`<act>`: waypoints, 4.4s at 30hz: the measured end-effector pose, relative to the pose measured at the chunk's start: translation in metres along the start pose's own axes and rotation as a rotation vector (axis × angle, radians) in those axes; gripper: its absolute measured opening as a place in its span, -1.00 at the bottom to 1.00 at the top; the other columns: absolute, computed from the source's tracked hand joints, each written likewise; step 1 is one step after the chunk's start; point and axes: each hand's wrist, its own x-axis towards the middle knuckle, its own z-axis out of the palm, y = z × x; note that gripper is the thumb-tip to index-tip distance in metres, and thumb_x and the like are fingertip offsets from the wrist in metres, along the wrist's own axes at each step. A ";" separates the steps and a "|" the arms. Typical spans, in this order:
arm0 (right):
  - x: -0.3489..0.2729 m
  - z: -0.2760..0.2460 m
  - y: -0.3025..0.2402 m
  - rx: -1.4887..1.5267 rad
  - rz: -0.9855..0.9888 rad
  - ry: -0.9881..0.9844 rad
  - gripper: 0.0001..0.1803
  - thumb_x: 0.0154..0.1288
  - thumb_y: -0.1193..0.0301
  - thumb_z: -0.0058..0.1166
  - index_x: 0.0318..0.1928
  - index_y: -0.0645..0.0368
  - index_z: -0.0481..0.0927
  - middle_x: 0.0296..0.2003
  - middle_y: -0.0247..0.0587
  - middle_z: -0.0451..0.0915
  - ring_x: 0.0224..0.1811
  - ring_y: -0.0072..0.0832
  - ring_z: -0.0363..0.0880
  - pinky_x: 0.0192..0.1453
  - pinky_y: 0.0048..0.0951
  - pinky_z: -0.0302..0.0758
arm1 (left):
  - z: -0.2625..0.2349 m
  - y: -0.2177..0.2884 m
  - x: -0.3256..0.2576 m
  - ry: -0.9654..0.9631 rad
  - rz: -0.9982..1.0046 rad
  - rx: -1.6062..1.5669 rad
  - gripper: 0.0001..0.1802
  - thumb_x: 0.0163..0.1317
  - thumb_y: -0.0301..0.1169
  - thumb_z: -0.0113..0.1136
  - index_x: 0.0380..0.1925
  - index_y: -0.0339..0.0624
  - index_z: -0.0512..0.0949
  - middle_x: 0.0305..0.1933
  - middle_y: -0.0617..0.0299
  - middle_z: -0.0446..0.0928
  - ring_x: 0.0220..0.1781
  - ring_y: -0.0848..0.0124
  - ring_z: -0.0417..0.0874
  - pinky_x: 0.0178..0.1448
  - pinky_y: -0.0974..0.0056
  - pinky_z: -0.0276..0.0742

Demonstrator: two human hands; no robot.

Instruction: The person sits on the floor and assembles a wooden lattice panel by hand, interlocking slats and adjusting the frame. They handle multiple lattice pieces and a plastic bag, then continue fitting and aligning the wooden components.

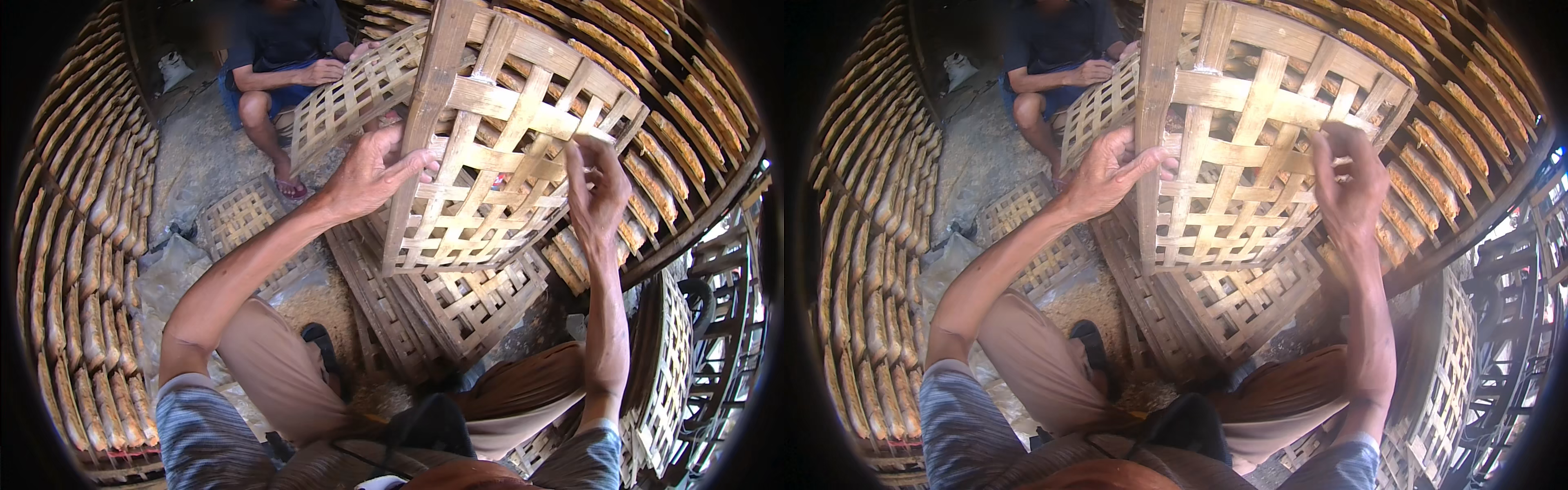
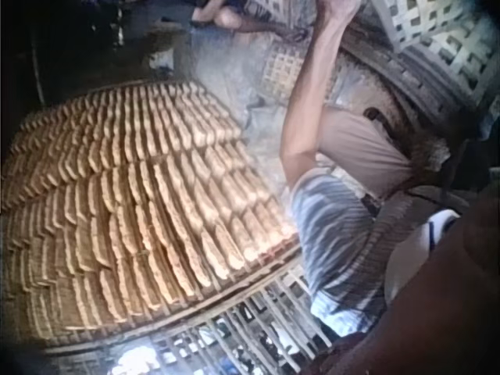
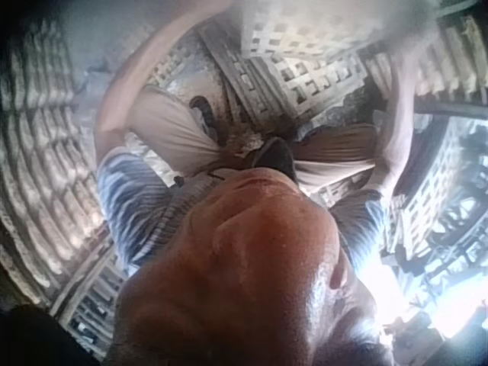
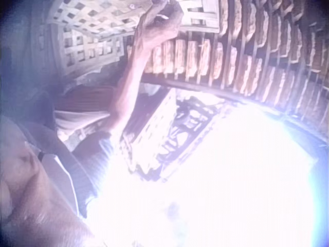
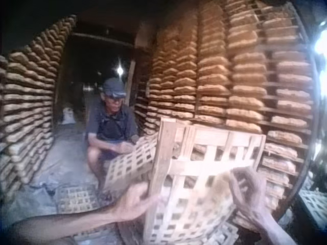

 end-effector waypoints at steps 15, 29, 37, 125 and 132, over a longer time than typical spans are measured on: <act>0.054 0.027 -0.109 0.306 0.285 -0.330 -0.75 0.55 0.30 0.24 -0.13 0.26 0.79 -0.64 -0.37 0.63 -0.67 -0.69 0.54 -0.61 -0.57 0.43 | -0.001 0.008 -0.016 -0.026 0.038 0.013 -0.73 0.57 -0.40 0.19 0.07 -0.40 0.63 -0.08 0.10 0.78 -0.03 0.41 0.79 0.12 0.28 0.74; 0.038 0.021 -0.075 0.203 -0.034 -0.114 -0.68 0.51 0.19 0.29 -0.29 0.16 0.63 -0.76 -0.42 0.48 -0.72 -0.65 0.49 -0.67 -0.60 0.31 | 0.001 0.004 -0.013 -0.034 0.038 0.023 -0.71 0.56 -0.42 0.19 0.13 -0.40 0.61 -0.06 0.07 0.77 0.01 0.41 0.79 0.15 0.28 0.74; 0.051 0.033 -0.102 0.401 0.371 -0.379 -0.63 0.45 0.26 0.36 -0.04 0.40 0.76 -0.70 -0.29 0.62 -0.78 -0.67 0.48 -0.71 -0.60 0.36 | 0.003 0.004 -0.012 -0.044 0.047 0.003 -0.73 0.54 -0.45 0.22 0.10 -0.41 0.63 -0.07 0.07 0.78 -0.03 0.40 0.81 0.11 0.29 0.76; -0.042 -0.039 0.105 0.804 0.909 -0.115 -0.27 0.53 -0.11 0.03 0.25 0.35 0.32 -0.17 0.21 0.77 -0.47 -0.38 0.72 -0.48 -0.49 0.62 | -0.010 -0.028 0.007 0.198 -0.004 0.047 -0.54 0.59 -0.23 0.18 0.26 -0.41 0.55 -0.37 0.08 0.76 -0.36 0.44 0.79 -0.24 0.35 0.73; -0.069 -0.011 0.107 0.499 0.938 -0.454 -0.55 0.59 0.12 0.15 0.05 0.33 0.53 -0.43 -0.03 0.76 -0.53 -0.44 0.72 -0.41 -0.45 0.72 | -0.016 -0.058 -0.014 0.152 -0.281 0.154 -0.50 0.57 -0.25 0.18 0.25 -0.50 0.49 -0.29 -0.06 0.75 -0.28 0.29 0.83 -0.21 0.29 0.82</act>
